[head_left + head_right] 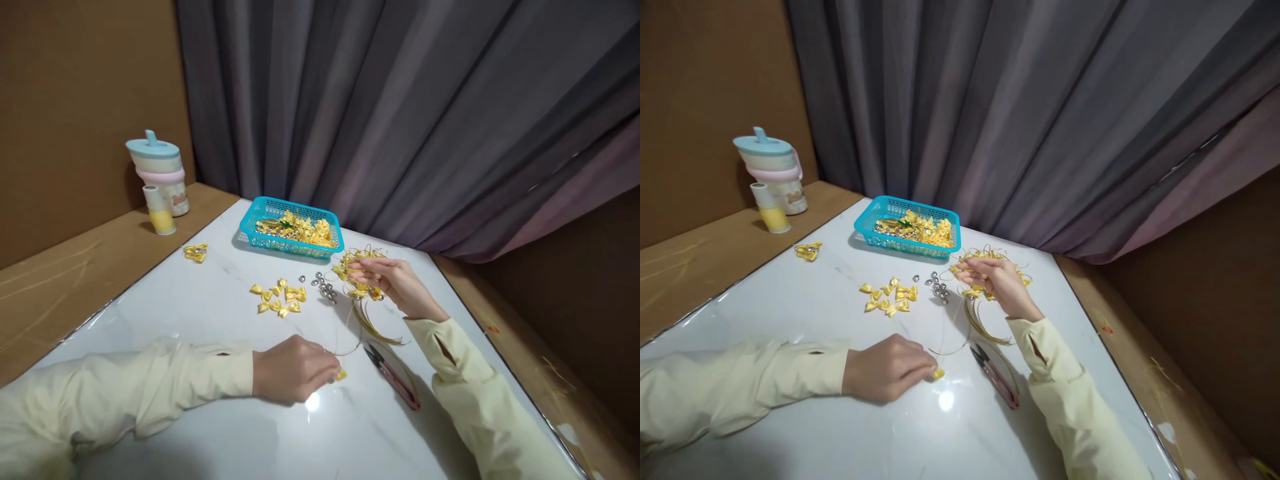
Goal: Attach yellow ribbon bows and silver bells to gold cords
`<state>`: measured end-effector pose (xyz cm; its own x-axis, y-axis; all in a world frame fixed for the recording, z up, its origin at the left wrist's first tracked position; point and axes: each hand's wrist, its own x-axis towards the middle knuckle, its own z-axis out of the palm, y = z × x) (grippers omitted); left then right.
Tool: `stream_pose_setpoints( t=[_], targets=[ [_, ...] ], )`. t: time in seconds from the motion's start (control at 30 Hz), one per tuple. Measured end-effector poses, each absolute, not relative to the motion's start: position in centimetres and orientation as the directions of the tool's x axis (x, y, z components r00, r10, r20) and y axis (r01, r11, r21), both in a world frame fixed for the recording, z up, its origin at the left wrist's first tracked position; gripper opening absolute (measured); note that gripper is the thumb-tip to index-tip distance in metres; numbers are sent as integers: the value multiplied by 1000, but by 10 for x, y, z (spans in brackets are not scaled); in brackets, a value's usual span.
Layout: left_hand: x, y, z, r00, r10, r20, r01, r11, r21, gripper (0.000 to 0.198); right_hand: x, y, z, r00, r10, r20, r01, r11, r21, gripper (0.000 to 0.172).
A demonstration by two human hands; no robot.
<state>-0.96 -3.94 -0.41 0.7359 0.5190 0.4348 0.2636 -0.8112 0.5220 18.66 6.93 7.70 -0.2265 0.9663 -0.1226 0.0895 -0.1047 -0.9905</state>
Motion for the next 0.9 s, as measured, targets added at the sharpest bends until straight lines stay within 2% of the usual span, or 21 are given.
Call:
stream_pose_setpoints(
  t=[0.1, 0.17, 0.23, 0.33, 0.53, 0.9],
  targets=[
    [-12, -41, -10, 810, 203, 550, 162, -979, 123, 17, 163, 77, 72, -329, 929, -168, 201, -104, -974, 7],
    [-13, -40, -13, 818, 74, 571, 113, -993, -32, 15, 148, 83, 65, -368, 910, -189, 278, -86, -957, 7],
    [-14, -38, -16, 813, 3, 582, 89, -989, -118, 19, 135, 88, 56, -386, 902, -196, 351, -53, -935, 11],
    [-15, -35, -18, 806, -10, 592, 87, -987, -136, 22, 121, 95, 43, -394, 901, -179, 443, 16, -896, 15],
    [-15, -32, -20, 817, 42, 575, 99, -993, -68, 16, 111, 100, 39, -427, 882, -197, 557, 85, -826, 18],
    [-15, -32, -16, 863, 95, 496, 120, -993, -19, 16, 107, 107, 36, -445, 871, -209, 590, 109, -800, 13]
  ],
)
